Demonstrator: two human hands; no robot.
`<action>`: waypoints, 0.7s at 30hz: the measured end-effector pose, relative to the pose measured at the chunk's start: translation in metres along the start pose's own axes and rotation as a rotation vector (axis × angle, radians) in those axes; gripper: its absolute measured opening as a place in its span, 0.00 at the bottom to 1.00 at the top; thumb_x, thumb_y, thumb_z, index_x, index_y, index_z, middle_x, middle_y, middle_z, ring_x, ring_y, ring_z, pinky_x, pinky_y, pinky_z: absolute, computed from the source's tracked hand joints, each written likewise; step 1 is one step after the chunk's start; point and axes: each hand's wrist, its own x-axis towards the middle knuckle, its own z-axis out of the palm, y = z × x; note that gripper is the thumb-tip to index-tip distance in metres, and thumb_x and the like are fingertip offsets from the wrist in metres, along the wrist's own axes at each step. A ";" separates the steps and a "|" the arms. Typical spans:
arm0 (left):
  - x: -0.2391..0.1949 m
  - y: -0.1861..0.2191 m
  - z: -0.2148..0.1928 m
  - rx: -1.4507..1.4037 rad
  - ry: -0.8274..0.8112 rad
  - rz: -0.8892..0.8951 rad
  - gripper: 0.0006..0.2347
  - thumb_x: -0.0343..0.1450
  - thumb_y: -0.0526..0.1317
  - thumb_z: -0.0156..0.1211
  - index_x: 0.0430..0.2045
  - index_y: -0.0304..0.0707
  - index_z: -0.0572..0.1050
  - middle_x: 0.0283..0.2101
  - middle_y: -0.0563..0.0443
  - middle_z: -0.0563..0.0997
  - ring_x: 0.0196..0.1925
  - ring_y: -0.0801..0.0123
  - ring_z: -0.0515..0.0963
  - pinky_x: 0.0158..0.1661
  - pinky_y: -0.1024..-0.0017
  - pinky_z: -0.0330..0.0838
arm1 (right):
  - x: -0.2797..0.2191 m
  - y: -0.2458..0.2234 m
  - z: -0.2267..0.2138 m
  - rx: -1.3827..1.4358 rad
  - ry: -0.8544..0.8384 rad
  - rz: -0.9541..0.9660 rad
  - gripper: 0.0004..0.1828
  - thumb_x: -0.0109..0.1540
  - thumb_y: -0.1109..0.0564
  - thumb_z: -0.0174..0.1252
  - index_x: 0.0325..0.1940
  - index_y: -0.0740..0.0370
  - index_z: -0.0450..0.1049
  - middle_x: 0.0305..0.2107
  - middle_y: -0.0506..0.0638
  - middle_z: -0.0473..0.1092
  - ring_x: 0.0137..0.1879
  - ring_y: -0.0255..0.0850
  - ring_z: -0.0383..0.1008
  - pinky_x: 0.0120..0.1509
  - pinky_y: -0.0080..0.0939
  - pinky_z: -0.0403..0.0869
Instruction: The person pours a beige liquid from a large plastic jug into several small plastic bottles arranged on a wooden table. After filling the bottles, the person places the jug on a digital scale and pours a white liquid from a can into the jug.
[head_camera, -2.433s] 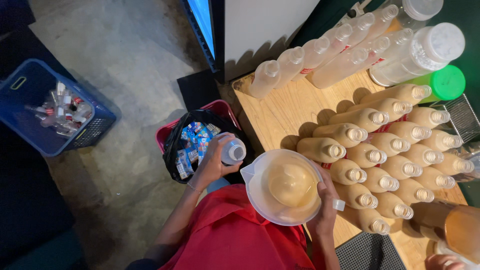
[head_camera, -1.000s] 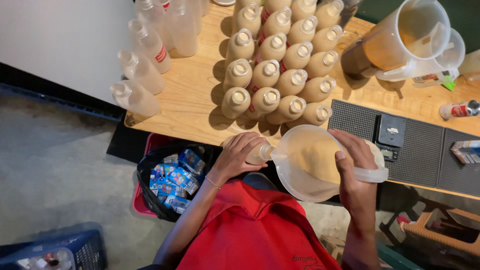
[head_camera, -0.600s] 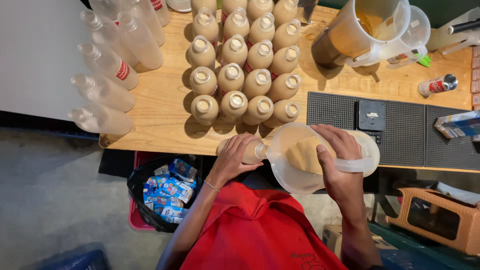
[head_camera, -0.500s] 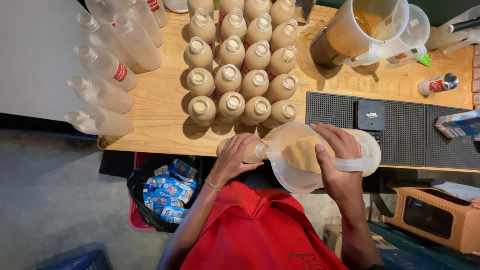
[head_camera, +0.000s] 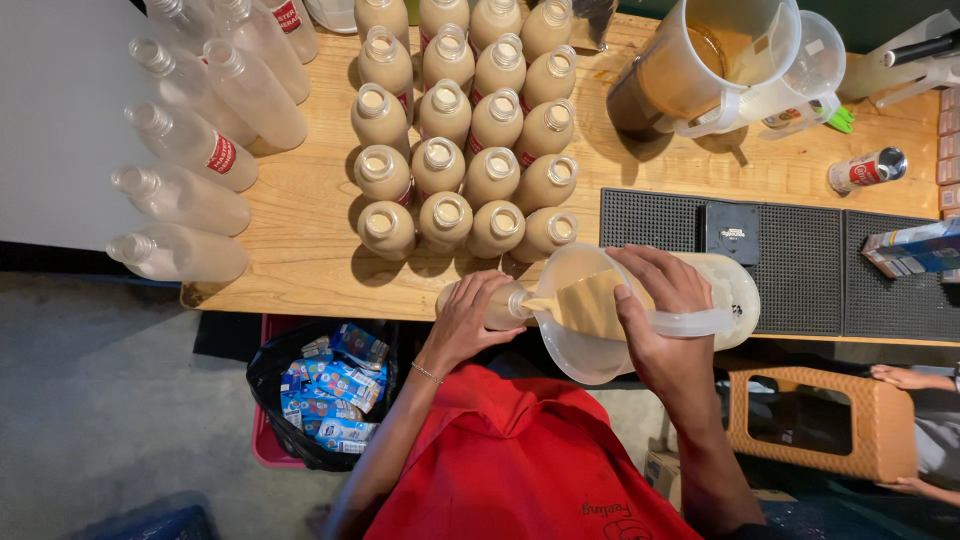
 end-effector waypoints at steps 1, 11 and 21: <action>0.000 0.000 0.002 0.000 -0.003 0.002 0.30 0.58 0.51 0.68 0.51 0.39 0.65 0.49 0.45 0.70 0.54 0.53 0.69 0.55 0.59 0.62 | 0.000 0.000 0.000 0.000 0.003 0.002 0.19 0.60 0.48 0.47 0.55 0.46 0.71 0.47 0.49 0.67 0.59 0.49 0.64 0.65 0.53 0.54; 0.005 0.003 0.008 -0.053 0.046 -0.010 0.29 0.57 0.48 0.69 0.53 0.47 0.67 0.49 0.46 0.69 0.53 0.53 0.70 0.51 0.60 0.64 | 0.001 0.003 -0.001 -0.031 0.031 -0.031 0.19 0.59 0.48 0.48 0.54 0.44 0.72 0.46 0.48 0.68 0.59 0.49 0.64 0.64 0.52 0.56; 0.007 0.003 0.005 -0.137 0.096 0.021 0.28 0.58 0.51 0.69 0.51 0.44 0.68 0.47 0.43 0.70 0.51 0.50 0.71 0.51 0.56 0.64 | 0.001 -0.001 -0.003 -0.032 0.043 -0.040 0.18 0.59 0.49 0.49 0.53 0.44 0.72 0.46 0.49 0.67 0.60 0.50 0.64 0.64 0.54 0.56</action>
